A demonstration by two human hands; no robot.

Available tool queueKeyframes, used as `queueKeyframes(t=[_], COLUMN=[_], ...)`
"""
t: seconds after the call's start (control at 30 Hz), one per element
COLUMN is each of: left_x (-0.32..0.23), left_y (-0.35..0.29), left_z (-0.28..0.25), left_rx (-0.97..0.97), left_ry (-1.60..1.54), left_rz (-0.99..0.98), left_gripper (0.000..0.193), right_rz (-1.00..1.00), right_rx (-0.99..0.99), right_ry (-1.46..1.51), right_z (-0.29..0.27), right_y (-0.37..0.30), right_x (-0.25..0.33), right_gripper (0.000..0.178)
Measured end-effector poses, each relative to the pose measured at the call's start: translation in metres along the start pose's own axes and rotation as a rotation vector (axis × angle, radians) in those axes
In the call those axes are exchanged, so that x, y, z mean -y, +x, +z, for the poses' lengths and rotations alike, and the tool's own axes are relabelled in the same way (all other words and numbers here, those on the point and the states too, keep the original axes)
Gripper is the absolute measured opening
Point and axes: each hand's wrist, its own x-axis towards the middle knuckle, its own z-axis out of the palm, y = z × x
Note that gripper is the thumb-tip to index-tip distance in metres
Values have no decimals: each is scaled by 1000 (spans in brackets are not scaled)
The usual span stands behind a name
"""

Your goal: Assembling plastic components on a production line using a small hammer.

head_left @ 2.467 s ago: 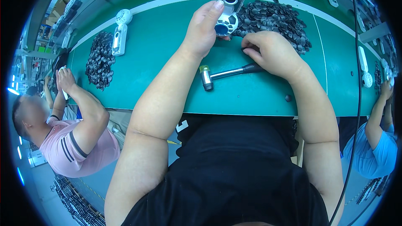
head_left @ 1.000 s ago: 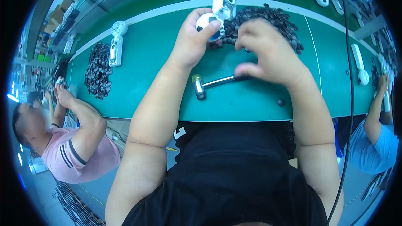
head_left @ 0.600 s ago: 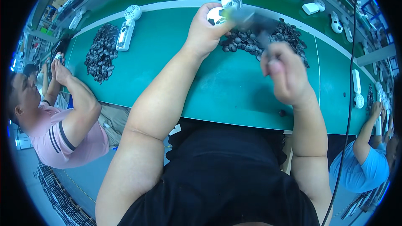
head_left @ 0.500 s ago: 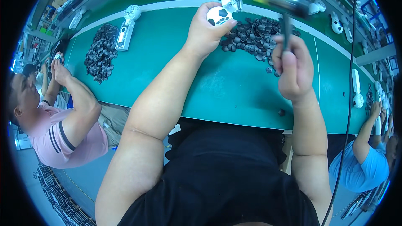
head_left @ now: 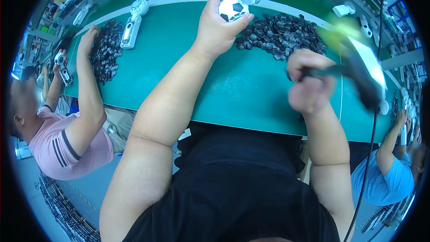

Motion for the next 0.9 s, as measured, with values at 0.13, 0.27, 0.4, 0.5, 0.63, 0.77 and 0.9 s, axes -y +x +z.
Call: queueKeyframes(t=[0.13, 0.27, 0.4, 0.5, 0.63, 0.77, 0.9], left_x=[5, -9, -4, 15, 25, 57, 95], left_y=[-3, 3, 12, 13, 46, 139, 206], left_z=[-8, -5, -7, -16, -19, -35, -106], left_rx=[-8, 3, -167, -262, -293, -192, -21], left_ry=[77, -111, -345, -452, -316, 483, 1218], left_rz=[82, -20, -235, -287, -345, -215, -66], left_gripper=[57, 57, 47, 39, 38, 43, 61], right_rz=[209, 187, 74, 140, 186, 206, 126], right_rx=[174, 125, 383, 704, 835, 805, 780], right_ry=[-389, -285, -430, -609, -617, -628, -617], right_z=[0, -11, -16, -15, -16, -25, -17], right_y=[12, 14, 12, 8, -5, -10, -1], right_x=[0, -1, -10, -11, -16, -27, -25], right_gripper=[24, 24, 23, 23, 26, 27, 27])
